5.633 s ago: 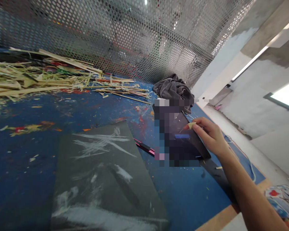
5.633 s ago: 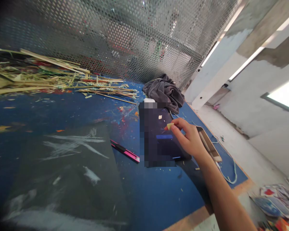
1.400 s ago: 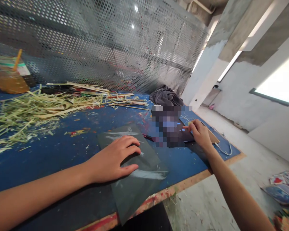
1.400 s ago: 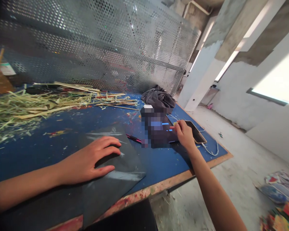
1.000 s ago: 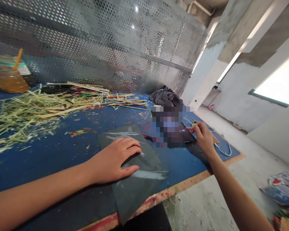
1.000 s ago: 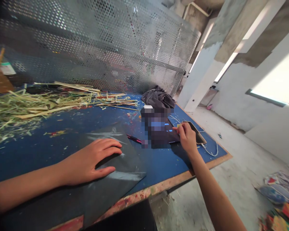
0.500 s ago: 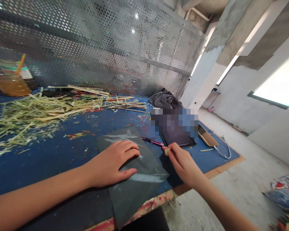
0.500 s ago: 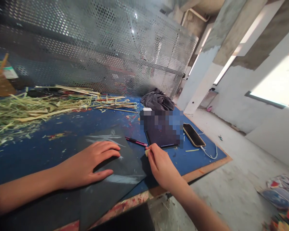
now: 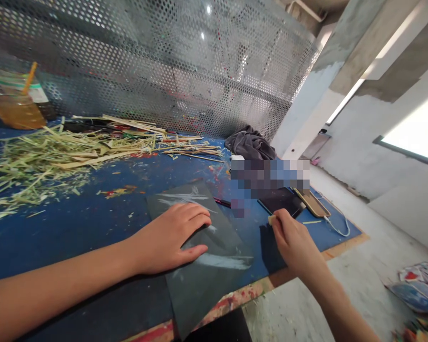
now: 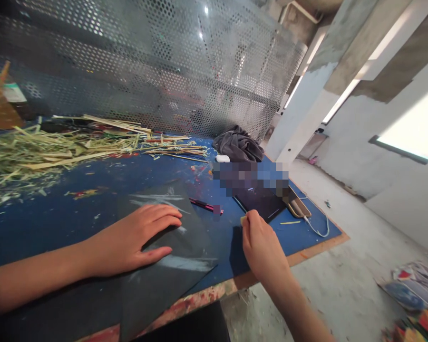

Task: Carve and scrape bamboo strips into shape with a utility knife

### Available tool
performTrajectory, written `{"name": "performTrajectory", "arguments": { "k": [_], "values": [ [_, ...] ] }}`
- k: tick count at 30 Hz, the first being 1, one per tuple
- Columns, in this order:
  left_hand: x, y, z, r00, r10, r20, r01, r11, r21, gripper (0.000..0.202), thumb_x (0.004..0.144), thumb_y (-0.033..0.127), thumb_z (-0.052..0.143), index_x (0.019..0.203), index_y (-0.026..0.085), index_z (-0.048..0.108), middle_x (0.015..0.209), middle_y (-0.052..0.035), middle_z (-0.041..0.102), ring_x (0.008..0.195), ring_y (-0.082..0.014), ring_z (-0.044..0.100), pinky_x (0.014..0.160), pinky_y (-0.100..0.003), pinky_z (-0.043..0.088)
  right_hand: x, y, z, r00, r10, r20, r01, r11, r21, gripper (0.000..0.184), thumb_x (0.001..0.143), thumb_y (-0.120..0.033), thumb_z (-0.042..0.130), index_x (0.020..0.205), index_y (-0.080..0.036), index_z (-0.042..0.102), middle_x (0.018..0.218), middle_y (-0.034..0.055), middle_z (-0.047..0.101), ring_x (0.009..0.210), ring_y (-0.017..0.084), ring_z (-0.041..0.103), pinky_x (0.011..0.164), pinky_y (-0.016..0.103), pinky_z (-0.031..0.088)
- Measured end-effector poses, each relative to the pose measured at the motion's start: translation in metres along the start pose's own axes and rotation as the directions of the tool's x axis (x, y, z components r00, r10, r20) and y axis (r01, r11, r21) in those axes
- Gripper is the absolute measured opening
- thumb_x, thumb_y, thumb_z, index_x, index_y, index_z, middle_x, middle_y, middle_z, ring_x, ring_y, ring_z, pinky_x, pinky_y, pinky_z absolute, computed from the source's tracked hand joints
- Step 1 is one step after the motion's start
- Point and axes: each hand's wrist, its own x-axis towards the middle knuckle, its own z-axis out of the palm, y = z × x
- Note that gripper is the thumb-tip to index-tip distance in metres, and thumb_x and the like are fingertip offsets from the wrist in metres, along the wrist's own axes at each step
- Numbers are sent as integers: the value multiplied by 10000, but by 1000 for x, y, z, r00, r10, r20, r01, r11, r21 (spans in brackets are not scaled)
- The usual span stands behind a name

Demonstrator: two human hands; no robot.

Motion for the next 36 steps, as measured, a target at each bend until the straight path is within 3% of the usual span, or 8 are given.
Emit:
{"name": "performTrajectory", "arguments": {
  "k": [4,8,11,17,22,27,31,36],
  "values": [
    [0,-4,7,985,-172,-20,173,981,88,656,815,577,531,1303,142,476,1390,-144,455,1279,-328,404,1064,-494,323,25,-31,-14,954,-231,189,207,968,141,149,929,-292,412,809,-244,487,695,-3,572,613,155,539,563,262,360],
    [1,-8,10,959,-278,59,265,951,161,1069,693,808,445,1422,41,295,1495,-206,240,1372,-378,241,1113,-533,226,56,-71,9,767,-446,462,388,895,219,147,893,-185,480,775,-204,565,755,9,622,668,137,567,604,240,373],
    [-1,-8,9,949,-287,127,265,950,166,1191,628,879,391,1436,16,240,1507,-218,136,1391,-376,180,1131,-521,188,70,-81,36,691,-513,509,493,850,187,156,917,-188,465,835,-170,597,826,49,630,762,162,584,673,260,394],
    [-4,-8,15,935,-346,70,334,931,146,1212,586,909,367,1443,59,251,1506,-210,126,1390,-367,192,1129,-503,199,73,-67,41,636,-516,574,460,851,254,215,934,-201,450,757,-192,572,767,20,601,706,141,557,651,250,398],
    [-3,-8,19,938,-344,41,337,933,127,1181,594,899,386,1436,78,282,1505,-182,196,1384,-372,213,1134,-515,176,75,-66,40,713,-503,488,399,864,307,166,909,-203,513,778,-196,615,785,25,623,747,147,570,679,251,406],
    [1,-5,14,942,-333,35,324,933,157,1114,609,870,435,1432,128,314,1496,-124,263,1367,-342,281,1145,-477,184,82,-62,42,650,-458,606,326,889,322,182,882,-212,568,705,-176,588,669,-23,576,609,91,498,582,210,332],
    [0,-8,19,953,-300,-39,303,938,167,1086,603,859,471,1420,153,353,1468,-113,339,1331,-355,348,1126,-484,240,82,-61,41,687,-490,537,364,871,329,211,912,-243,508,714,-177,539,683,-27,551,637,85,481,589,207,302],
    [-1,-11,24,959,-271,-79,281,940,194,1095,609,871,442,1422,143,347,1468,-118,336,1325,-362,354,1110,-496,264,79,-63,38,605,-496,623,424,863,276,272,908,-261,498,648,-187,471,601,-47,496,562,78,413,549,217,257]
  ]
}}
